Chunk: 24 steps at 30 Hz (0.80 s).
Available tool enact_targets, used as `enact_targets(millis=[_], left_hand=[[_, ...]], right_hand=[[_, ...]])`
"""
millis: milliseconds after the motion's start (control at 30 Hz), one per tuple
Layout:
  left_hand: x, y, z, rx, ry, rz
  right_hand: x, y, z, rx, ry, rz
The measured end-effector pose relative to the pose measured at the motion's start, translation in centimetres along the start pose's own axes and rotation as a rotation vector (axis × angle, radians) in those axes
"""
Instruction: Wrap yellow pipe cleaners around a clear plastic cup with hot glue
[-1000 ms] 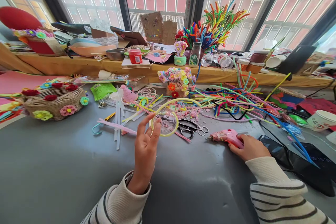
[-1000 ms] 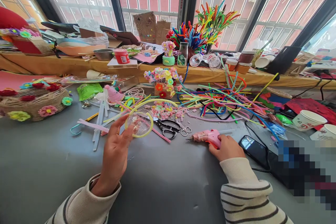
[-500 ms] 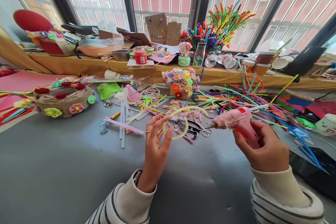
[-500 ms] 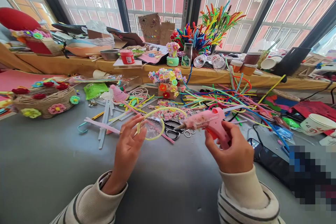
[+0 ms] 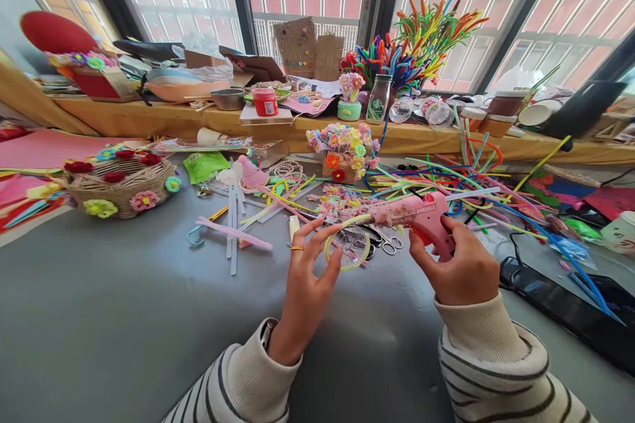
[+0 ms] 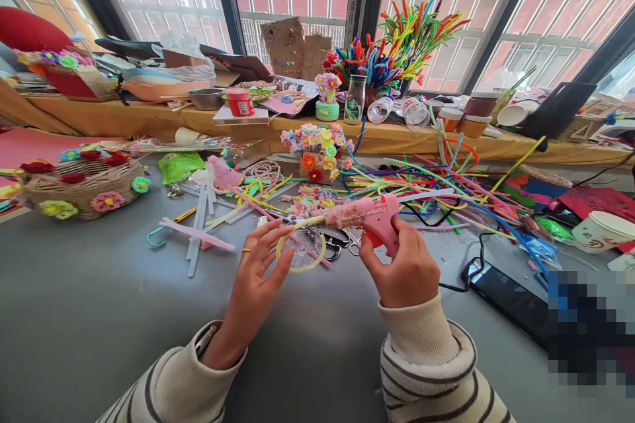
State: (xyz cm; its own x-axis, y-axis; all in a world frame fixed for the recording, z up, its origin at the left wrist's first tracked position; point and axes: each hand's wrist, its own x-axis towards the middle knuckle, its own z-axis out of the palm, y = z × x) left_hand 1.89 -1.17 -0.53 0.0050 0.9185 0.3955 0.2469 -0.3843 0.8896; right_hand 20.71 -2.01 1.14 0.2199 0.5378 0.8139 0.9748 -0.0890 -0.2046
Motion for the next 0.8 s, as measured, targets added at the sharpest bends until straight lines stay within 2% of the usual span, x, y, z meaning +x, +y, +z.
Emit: enact_targets(millis=[800], left_hand=[[-0.11,-0.05,0.15,0.013,-0.009,0.029]], right_hand=[[-0.14,0.02,-0.08,-0.016,0.045,-0.090]])
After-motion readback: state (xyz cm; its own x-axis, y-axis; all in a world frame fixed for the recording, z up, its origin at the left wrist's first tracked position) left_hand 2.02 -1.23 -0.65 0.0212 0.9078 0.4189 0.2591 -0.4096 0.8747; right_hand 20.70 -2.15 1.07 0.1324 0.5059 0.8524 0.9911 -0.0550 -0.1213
